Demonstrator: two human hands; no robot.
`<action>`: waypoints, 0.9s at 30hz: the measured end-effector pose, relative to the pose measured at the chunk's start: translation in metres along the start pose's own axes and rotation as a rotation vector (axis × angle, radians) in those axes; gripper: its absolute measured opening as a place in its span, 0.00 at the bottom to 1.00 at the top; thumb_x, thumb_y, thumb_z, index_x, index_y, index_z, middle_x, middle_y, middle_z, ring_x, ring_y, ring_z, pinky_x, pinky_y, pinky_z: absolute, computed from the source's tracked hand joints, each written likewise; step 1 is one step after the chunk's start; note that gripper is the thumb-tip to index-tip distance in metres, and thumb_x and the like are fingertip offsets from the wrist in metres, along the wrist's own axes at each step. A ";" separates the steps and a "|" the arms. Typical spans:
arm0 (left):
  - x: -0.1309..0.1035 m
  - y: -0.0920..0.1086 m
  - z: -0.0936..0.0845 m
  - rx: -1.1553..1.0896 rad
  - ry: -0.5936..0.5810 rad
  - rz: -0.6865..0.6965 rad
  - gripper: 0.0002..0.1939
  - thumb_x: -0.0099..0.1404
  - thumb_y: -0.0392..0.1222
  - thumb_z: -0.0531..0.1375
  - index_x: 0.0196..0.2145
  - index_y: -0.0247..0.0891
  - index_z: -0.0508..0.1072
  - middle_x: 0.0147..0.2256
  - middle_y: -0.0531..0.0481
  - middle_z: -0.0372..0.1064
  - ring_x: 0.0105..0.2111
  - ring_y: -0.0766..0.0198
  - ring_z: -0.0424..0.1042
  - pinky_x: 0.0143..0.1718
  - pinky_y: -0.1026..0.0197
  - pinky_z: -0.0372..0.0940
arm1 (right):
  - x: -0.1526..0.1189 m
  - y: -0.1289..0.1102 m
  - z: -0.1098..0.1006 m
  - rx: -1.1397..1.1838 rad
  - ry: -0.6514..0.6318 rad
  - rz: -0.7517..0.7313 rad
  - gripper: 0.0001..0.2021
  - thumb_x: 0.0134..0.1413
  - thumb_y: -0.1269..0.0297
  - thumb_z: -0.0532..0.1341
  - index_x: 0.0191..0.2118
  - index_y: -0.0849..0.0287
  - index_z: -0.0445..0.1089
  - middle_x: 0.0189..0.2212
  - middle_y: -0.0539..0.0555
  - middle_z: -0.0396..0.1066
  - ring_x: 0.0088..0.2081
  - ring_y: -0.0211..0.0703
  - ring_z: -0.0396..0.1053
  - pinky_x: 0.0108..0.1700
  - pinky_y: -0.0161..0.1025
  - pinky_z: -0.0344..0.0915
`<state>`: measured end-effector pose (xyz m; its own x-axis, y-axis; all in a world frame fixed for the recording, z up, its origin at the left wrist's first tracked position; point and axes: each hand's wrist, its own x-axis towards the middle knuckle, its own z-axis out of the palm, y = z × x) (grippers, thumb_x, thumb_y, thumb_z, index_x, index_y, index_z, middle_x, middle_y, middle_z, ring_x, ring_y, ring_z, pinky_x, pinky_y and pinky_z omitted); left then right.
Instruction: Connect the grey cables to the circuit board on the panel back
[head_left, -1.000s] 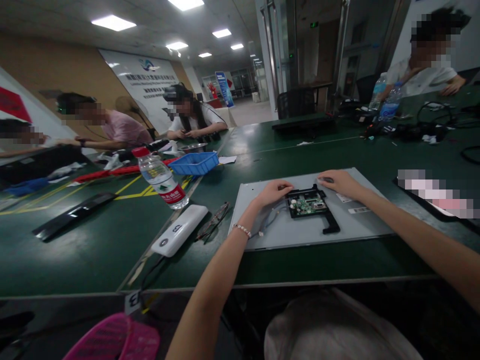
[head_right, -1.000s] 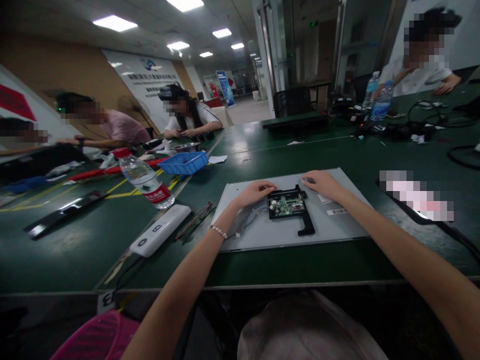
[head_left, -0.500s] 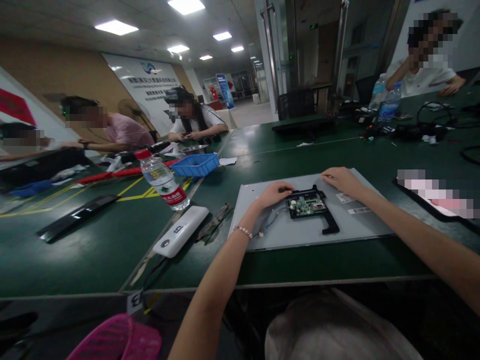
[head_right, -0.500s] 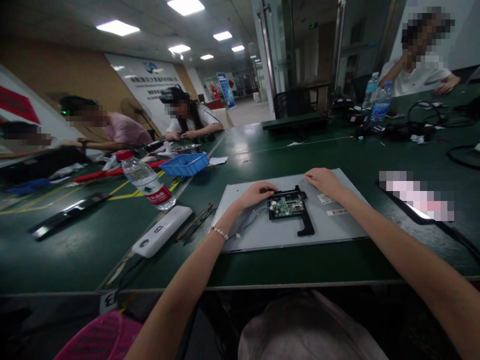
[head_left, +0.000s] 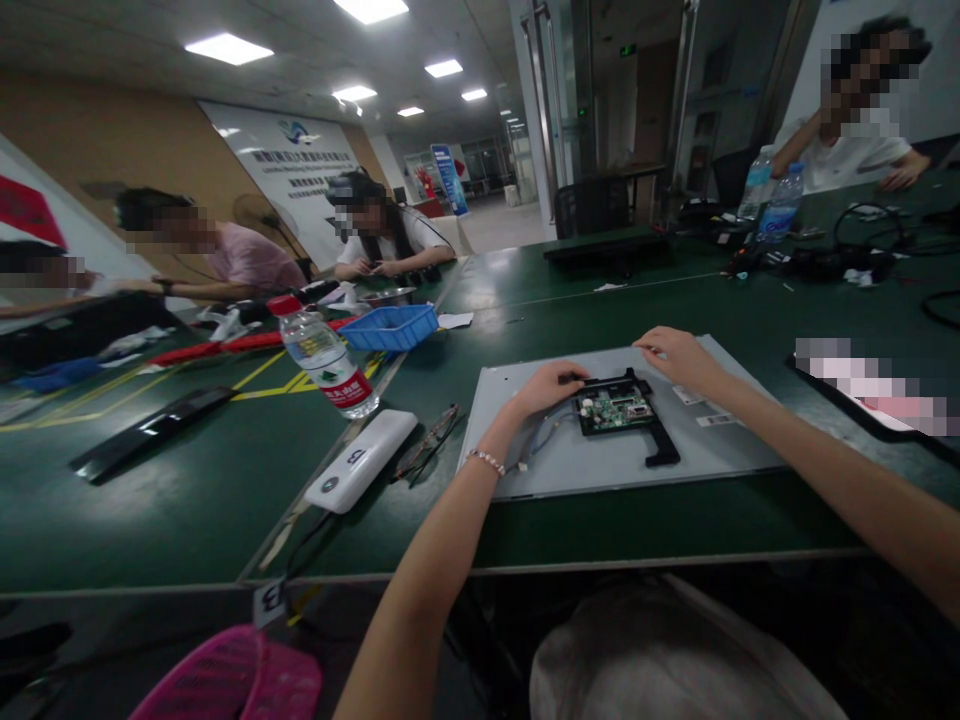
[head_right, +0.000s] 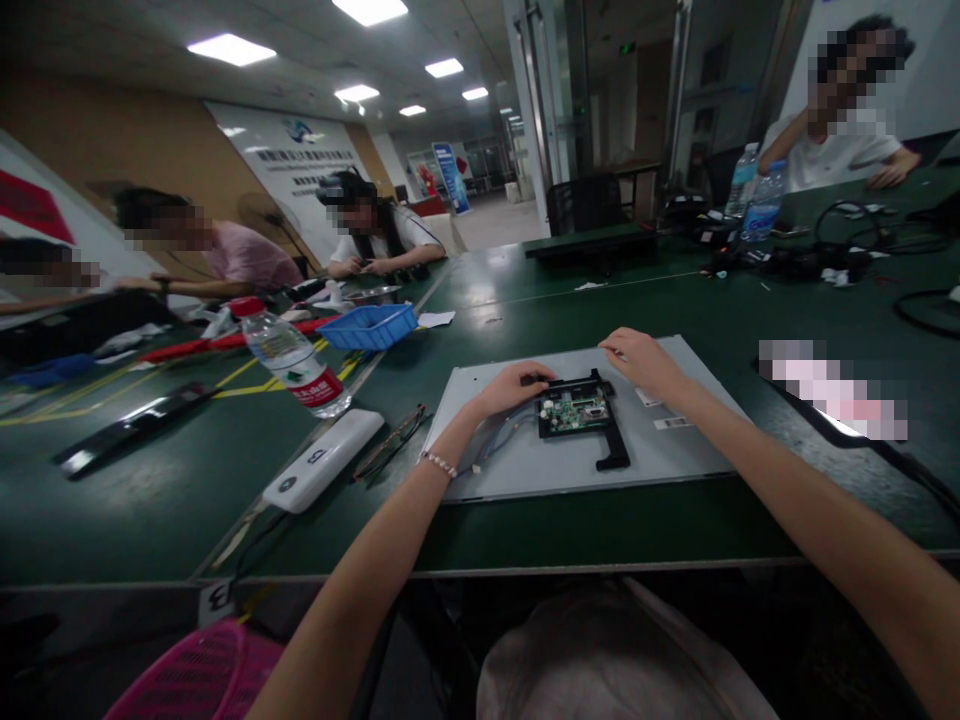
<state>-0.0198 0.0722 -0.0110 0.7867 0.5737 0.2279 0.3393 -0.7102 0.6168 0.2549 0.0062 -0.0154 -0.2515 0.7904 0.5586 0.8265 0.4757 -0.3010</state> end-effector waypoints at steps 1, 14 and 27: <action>0.000 -0.001 0.000 0.000 -0.001 0.003 0.11 0.63 0.34 0.56 0.43 0.36 0.74 0.44 0.48 0.72 0.45 0.64 0.69 0.51 0.60 0.62 | 0.001 -0.002 0.000 0.002 -0.006 -0.007 0.12 0.60 0.66 0.53 0.41 0.61 0.74 0.40 0.59 0.73 0.42 0.49 0.70 0.46 0.44 0.65; 0.002 -0.005 0.000 0.045 -0.019 -0.009 0.12 0.64 0.36 0.56 0.45 0.36 0.73 0.46 0.47 0.71 0.47 0.63 0.69 0.53 0.58 0.61 | 0.008 -0.036 0.008 -0.221 -0.129 -0.098 0.11 0.62 0.67 0.53 0.44 0.59 0.72 0.40 0.58 0.75 0.41 0.49 0.71 0.40 0.42 0.64; 0.002 -0.002 -0.001 0.051 -0.038 0.005 0.12 0.64 0.35 0.56 0.44 0.36 0.73 0.45 0.47 0.71 0.46 0.63 0.69 0.53 0.58 0.61 | 0.010 -0.018 0.026 -0.007 -0.259 -0.111 0.10 0.58 0.68 0.57 0.38 0.57 0.76 0.38 0.55 0.77 0.42 0.50 0.70 0.47 0.47 0.63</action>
<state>-0.0194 0.0753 -0.0109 0.8069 0.5551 0.2019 0.3605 -0.7336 0.5761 0.2246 0.0157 -0.0241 -0.4604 0.8063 0.3715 0.7898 0.5630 -0.2433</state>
